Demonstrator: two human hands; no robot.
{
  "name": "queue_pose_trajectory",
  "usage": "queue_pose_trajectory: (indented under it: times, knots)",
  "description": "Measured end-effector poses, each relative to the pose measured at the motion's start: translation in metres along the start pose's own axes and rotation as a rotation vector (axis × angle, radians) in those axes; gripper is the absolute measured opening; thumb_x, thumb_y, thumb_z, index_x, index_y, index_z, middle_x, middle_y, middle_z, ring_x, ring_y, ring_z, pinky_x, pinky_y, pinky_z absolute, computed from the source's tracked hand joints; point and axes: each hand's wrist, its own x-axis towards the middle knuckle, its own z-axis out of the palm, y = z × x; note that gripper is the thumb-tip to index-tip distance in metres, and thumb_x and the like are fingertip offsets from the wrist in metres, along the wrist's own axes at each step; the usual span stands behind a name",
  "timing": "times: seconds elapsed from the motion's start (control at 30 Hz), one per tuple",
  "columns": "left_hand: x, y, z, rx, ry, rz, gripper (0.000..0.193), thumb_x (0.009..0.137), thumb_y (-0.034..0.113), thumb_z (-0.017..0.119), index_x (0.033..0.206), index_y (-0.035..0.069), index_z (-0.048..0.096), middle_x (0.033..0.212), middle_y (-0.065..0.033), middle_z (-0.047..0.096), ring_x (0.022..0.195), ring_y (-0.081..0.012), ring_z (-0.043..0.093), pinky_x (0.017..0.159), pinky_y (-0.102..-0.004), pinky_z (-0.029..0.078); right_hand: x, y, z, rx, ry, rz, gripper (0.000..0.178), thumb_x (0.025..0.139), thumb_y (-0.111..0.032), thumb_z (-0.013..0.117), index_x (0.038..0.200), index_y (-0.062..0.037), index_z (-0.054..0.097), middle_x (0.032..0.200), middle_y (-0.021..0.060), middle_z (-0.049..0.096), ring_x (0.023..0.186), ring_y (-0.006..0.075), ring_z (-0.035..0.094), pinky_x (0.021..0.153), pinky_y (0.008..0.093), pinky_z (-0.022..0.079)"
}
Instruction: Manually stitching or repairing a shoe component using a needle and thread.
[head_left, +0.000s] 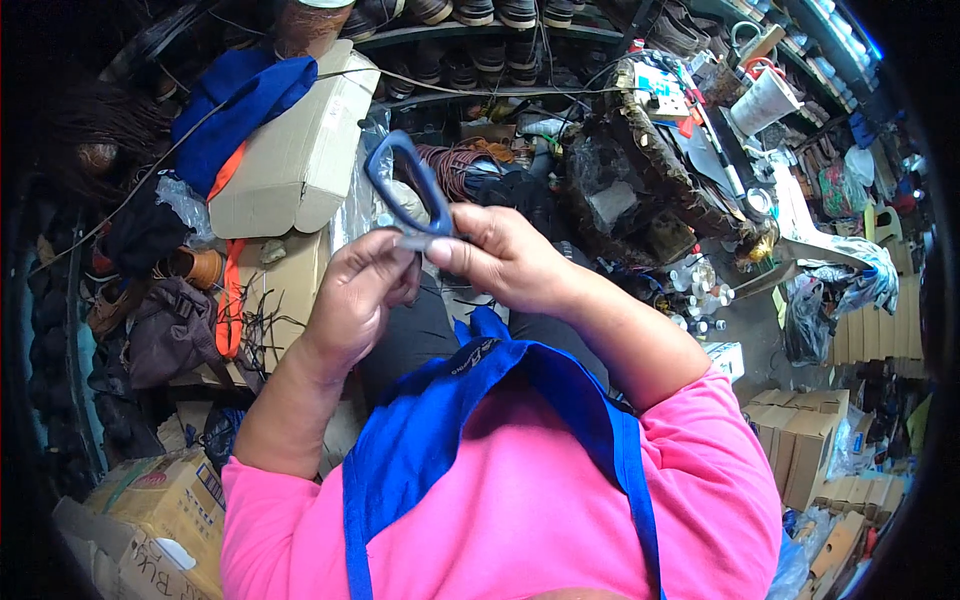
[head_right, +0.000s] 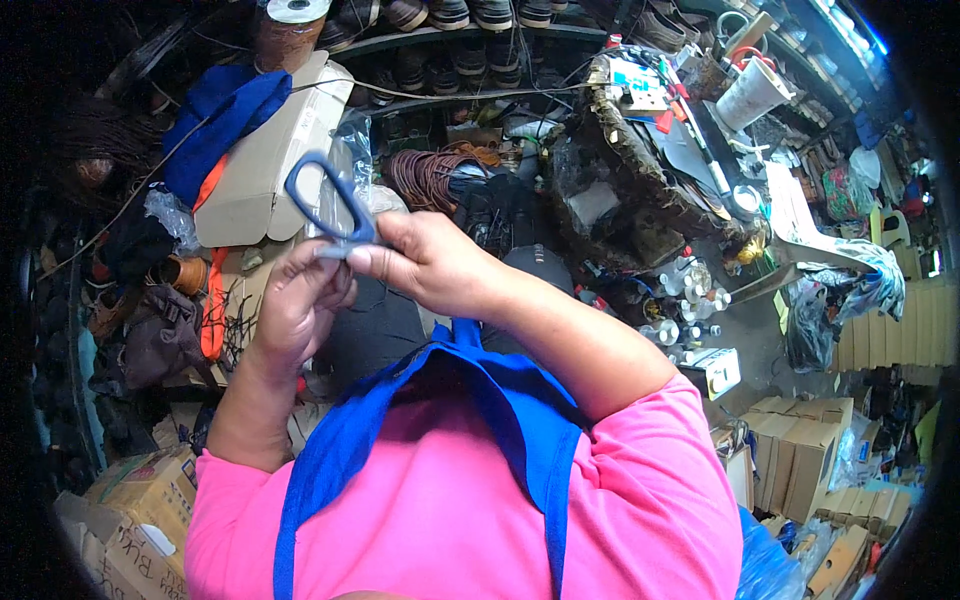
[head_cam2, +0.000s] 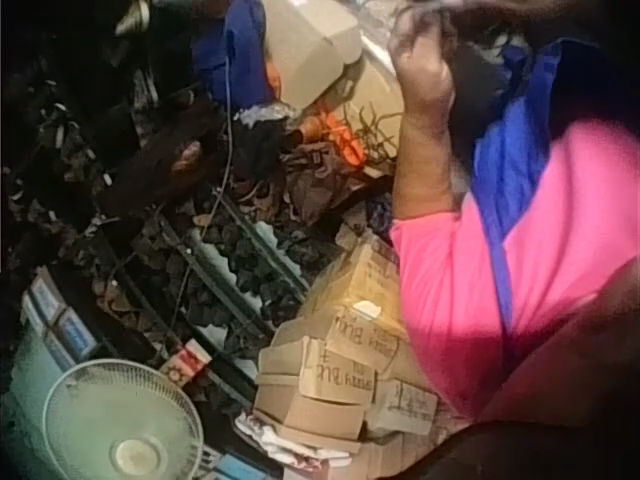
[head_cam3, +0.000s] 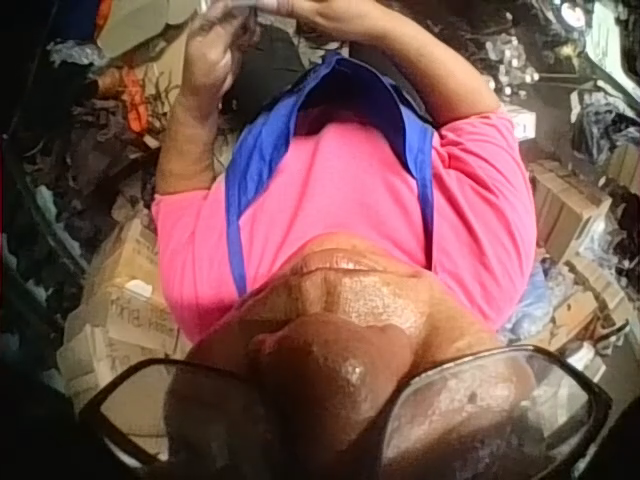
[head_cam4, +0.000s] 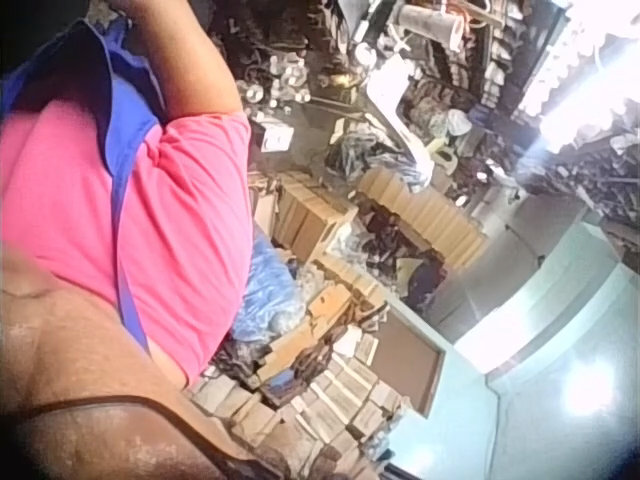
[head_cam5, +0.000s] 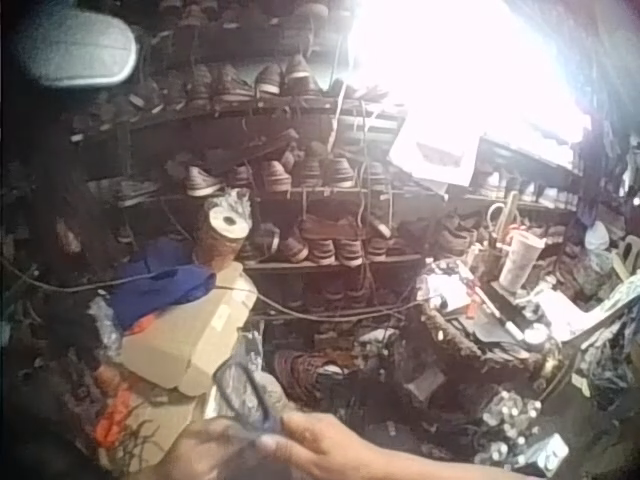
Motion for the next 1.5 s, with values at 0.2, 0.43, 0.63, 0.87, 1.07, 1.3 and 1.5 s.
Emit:
queue_pose_trajectory:
  times: [0.2,0.43,0.63,0.87,1.07,1.3,1.5]
  knots:
    - [-0.012,0.018,-0.034,0.376,0.134,0.031,0.017,0.093,0.019,0.051,0.085,0.007,0.058,0.07,0.0036,0.05,0.063,-0.0053,0.047,0.058,-0.0205,0.041,-0.026,-0.006,-0.015,-0.058,-0.365,0.122,0.034,0.091,-0.034,0.054,0.101,-0.0014,0.057,0.071,0.005,0.051,0.068,0.0124,0.048,0.063,0.031,0.042]
    - [0.014,0.002,-0.01,-0.163,0.089,-0.041,0.017,0.094,0.019,0.049,0.082,0.008,0.053,0.063,0.0017,0.048,0.053,-0.0079,0.043,0.054,-0.0229,0.041,-0.015,0.022,-0.02,0.317,-0.007,0.124,0.056,0.076,-0.048,0.069,0.105,-0.005,0.048,0.076,0.0002,0.047,0.07,0.0074,0.046,0.059,0.0228,0.04]
    - [0.013,-0.009,0.017,-0.207,0.201,-0.142,0.019,0.094,0.021,0.048,0.083,0.007,0.056,0.065,0.0035,0.045,0.051,-0.0047,0.032,0.05,-0.0218,0.031,0.007,0.017,0.004,-0.116,0.182,-0.2,0.048,0.07,-0.03,0.078,0.094,0.0012,0.05,0.077,0.0096,0.06,0.073,0.011,0.054,0.064,0.0284,0.045]
    - [-0.001,0.003,-0.001,-0.086,0.115,-0.174,0.017,0.092,0.018,0.052,0.098,0.004,0.059,0.064,0.0037,0.042,0.055,-0.0047,0.035,0.052,-0.0208,0.031,-0.001,0.01,0.001,-0.105,-0.096,-0.079,0.03,0.087,-0.029,0.061,0.091,0.0003,0.058,0.071,0.0108,0.057,0.068,0.0104,0.048,0.064,0.0306,0.044]
    - [0.012,0.021,-0.073,-0.088,0.231,0.106,0.013,0.092,0.021,0.054,0.085,0.01,0.055,0.067,0.0033,0.048,0.055,-0.0055,0.04,0.053,-0.0211,0.034,-0.034,0.015,-0.016,0.06,-0.203,0.263,0.028,0.088,-0.03,0.061,0.096,-0.004,0.058,0.075,-0.0044,0.052,0.069,0.0044,0.044,0.06,0.0244,0.04]
    - [0.02,-0.005,-0.003,-0.231,0.16,-0.099,0.025,0.093,0.024,0.05,0.074,0.008,0.05,0.055,0.0045,0.034,0.047,-0.0063,0.027,0.046,-0.0219,0.024,0.001,0.029,-0.011,0.058,0.153,-0.063,0.077,0.054,-0.042,0.086,0.109,-0.0036,0.049,0.083,0.0061,0.051,0.076,0.0157,0.048,0.067,0.0311,0.043]
    - [0.017,-0.007,0.011,-0.304,0.169,-0.193,0.019,0.092,0.024,0.052,0.083,0.007,0.054,0.054,0.0066,0.031,0.045,-0.0049,0.026,0.046,-0.0214,0.023,0.008,0.013,-0.002,-0.382,0.24,-0.172,0.039,0.074,-0.027,0.074,0.099,-0.0024,0.057,0.079,0.0138,0.059,0.069,0.0238,0.059,0.063,0.0325,0.046]
